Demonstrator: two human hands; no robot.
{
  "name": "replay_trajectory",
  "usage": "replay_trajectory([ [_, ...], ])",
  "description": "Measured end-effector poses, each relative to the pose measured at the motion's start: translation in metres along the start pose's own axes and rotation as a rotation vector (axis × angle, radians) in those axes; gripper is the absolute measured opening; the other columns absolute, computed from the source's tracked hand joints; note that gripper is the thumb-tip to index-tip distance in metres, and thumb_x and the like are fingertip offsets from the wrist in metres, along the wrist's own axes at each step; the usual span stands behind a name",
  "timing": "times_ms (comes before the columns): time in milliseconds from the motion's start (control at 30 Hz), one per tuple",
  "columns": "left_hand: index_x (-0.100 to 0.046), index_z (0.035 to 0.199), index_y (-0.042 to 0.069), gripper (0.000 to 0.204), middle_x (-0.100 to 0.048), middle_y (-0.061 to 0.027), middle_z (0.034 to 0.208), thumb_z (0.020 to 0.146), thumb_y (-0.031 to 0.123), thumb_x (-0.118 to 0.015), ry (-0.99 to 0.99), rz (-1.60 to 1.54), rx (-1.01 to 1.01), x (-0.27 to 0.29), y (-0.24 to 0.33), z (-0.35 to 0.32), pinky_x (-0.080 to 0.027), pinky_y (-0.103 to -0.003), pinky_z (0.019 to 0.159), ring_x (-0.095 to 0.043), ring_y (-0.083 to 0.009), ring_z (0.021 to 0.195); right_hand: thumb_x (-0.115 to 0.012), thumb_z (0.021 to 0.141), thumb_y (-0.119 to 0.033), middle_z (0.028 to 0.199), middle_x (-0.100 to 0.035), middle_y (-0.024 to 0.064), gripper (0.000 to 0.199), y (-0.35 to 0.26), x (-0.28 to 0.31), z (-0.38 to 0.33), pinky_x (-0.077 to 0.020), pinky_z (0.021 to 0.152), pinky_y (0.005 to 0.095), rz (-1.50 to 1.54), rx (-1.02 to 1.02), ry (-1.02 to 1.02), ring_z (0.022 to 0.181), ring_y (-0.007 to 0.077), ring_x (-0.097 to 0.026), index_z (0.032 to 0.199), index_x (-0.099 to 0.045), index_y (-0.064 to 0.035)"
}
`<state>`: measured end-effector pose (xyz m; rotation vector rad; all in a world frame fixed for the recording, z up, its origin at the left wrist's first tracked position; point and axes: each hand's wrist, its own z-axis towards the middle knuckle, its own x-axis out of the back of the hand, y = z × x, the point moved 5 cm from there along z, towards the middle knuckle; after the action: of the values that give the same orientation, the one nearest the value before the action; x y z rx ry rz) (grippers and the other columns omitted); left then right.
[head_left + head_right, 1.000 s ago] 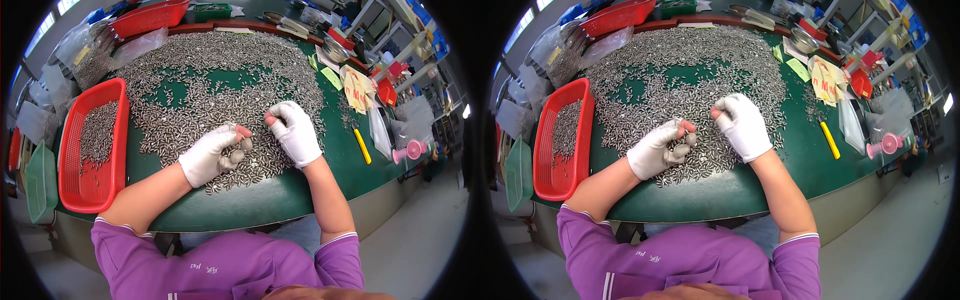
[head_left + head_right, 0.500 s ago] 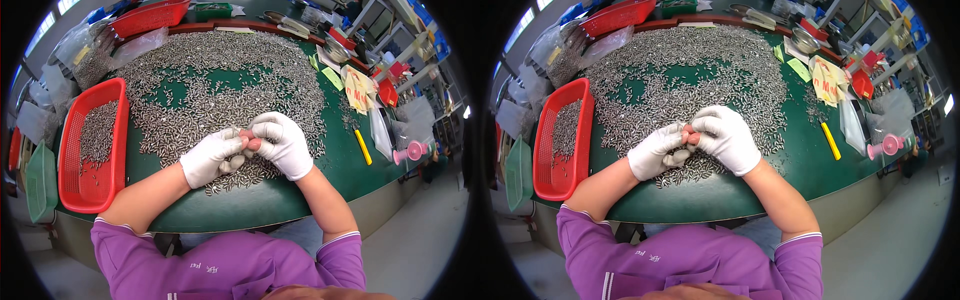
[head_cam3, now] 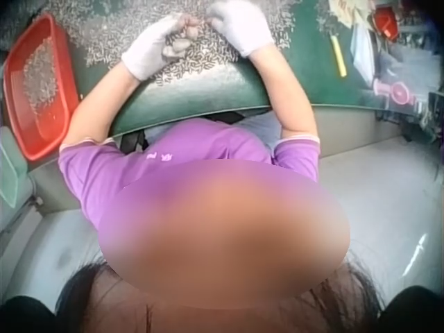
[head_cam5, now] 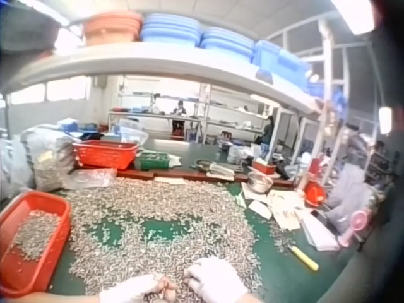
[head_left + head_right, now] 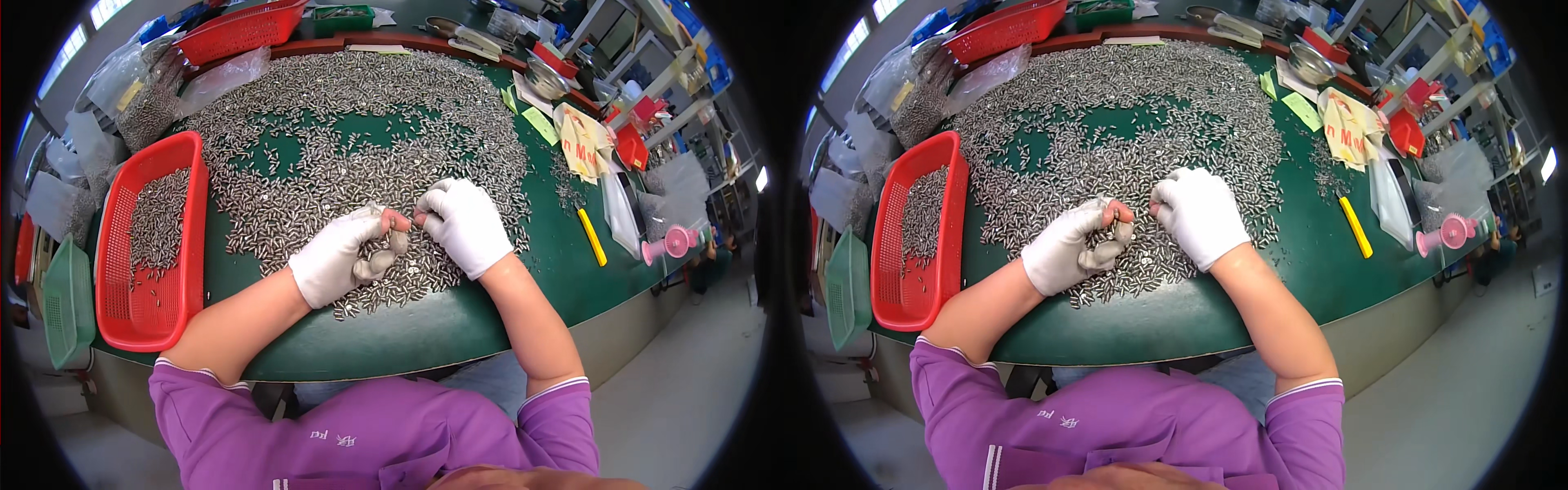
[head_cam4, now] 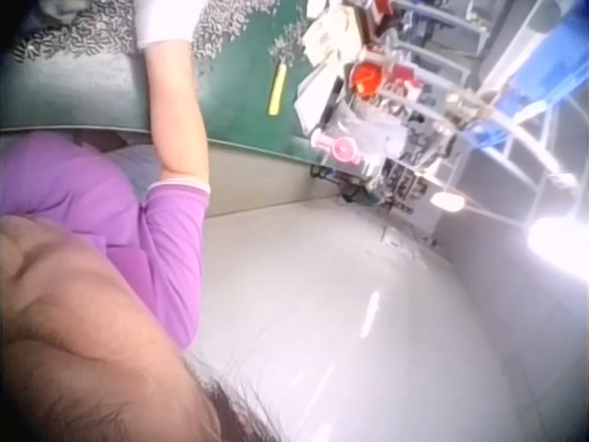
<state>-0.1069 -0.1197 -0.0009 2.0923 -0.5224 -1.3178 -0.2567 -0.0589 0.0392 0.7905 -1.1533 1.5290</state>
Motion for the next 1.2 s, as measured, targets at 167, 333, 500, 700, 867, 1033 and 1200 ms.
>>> replay_trajectory([
  [167,-0.059,0.107,0.008,0.021,-0.058,-0.0015,0.088,0.093,0.024,-0.061,-0.004,-0.02,-0.001,0.002,0.0,0.001,-0.031,-0.021,0.048,-0.042,-0.008,0.056,-0.071,0.076,-0.023,0.087,-0.065,0.0103,0.016,0.008,0.018,-0.001,-0.0502,0.075,0.0423,-0.042,-0.068,0.02,0.085,0.0295,-0.062,0.088,-0.072,-0.0124],
  [333,-0.057,0.112,0.009,0.027,-0.056,-0.0026,0.092,0.097,0.031,-0.054,0.058,0.048,0.003,-0.004,0.003,-0.002,-0.032,-0.02,0.05,-0.044,-0.0077,0.059,-0.068,0.077,-0.022,0.083,-0.065,0.0086,0.011,0.012,0.003,0.001,-0.0505,0.076,0.0416,-0.017,-0.043,-0.061,0.084,0.029,-0.062,0.082,-0.073,-0.0137],
  [500,-0.056,0.104,0.01,0.017,-0.057,-0.0013,0.092,0.095,0.024,-0.061,-0.035,-0.001,-0.014,0.0,0.001,-0.001,-0.032,-0.018,0.05,-0.046,-0.0064,0.061,-0.071,0.077,-0.014,0.088,-0.066,0.0078,0.008,0.004,0.015,0.005,-0.0498,0.076,0.0394,0.186,0.06,0.168,0.085,0.0286,-0.062,0.084,-0.069,-0.0101],
  [700,-0.056,0.106,0.01,0.015,-0.058,0.0007,0.089,0.096,0.02,-0.062,-0.04,0.078,0.002,-0.004,-0.001,0.001,-0.032,-0.014,0.048,-0.043,-0.003,0.059,-0.076,0.071,-0.014,0.092,-0.066,0.0069,0.019,-0.021,0.022,-0.002,-0.0502,0.078,0.0383,0.352,0.186,0.205,0.089,0.0281,-0.062,0.088,-0.069,-0.0107],
  [867,-0.055,0.109,0.009,0.019,-0.059,0.0009,0.089,0.095,0.02,-0.062,-0.031,0.064,-0.03,-0.002,-0.002,-0.001,-0.034,-0.014,0.047,-0.046,-0.0023,0.061,-0.078,0.069,-0.015,0.09,-0.065,0.0053,0.02,-0.026,0.031,-0.002,-0.0499,0.074,0.0383,0.273,0.239,0.292,0.086,0.0267,-0.062,0.084,-0.066,-0.0114],
  [1033,-0.057,0.108,0.008,0.019,-0.06,-0.0005,0.089,0.094,0.019,-0.064,-0.006,0.043,-0.044,0.0,-0.001,0.001,-0.034,-0.015,0.047,-0.046,-0.0029,0.06,-0.079,0.064,-0.016,0.084,-0.064,0.0047,0.023,-0.035,0.037,0.002,-0.0492,0.065,0.038,0.129,0.396,0.266,0.073,0.0271,-0.062,0.08,-0.062,-0.0119],
  [1200,-0.056,0.106,0.008,0.016,-0.06,-0.0006,0.09,0.096,0.019,-0.062,-0.004,0.061,-0.058,0.0,-0.002,0.0,-0.035,-0.015,0.048,-0.046,-0.0032,0.06,-0.077,0.068,-0.016,0.083,-0.064,0.0036,0.018,-0.036,0.032,0.001,-0.0495,0.067,0.0386,0.216,0.42,0.248,0.075,0.0264,-0.062,0.08,-0.064,-0.0107],
])
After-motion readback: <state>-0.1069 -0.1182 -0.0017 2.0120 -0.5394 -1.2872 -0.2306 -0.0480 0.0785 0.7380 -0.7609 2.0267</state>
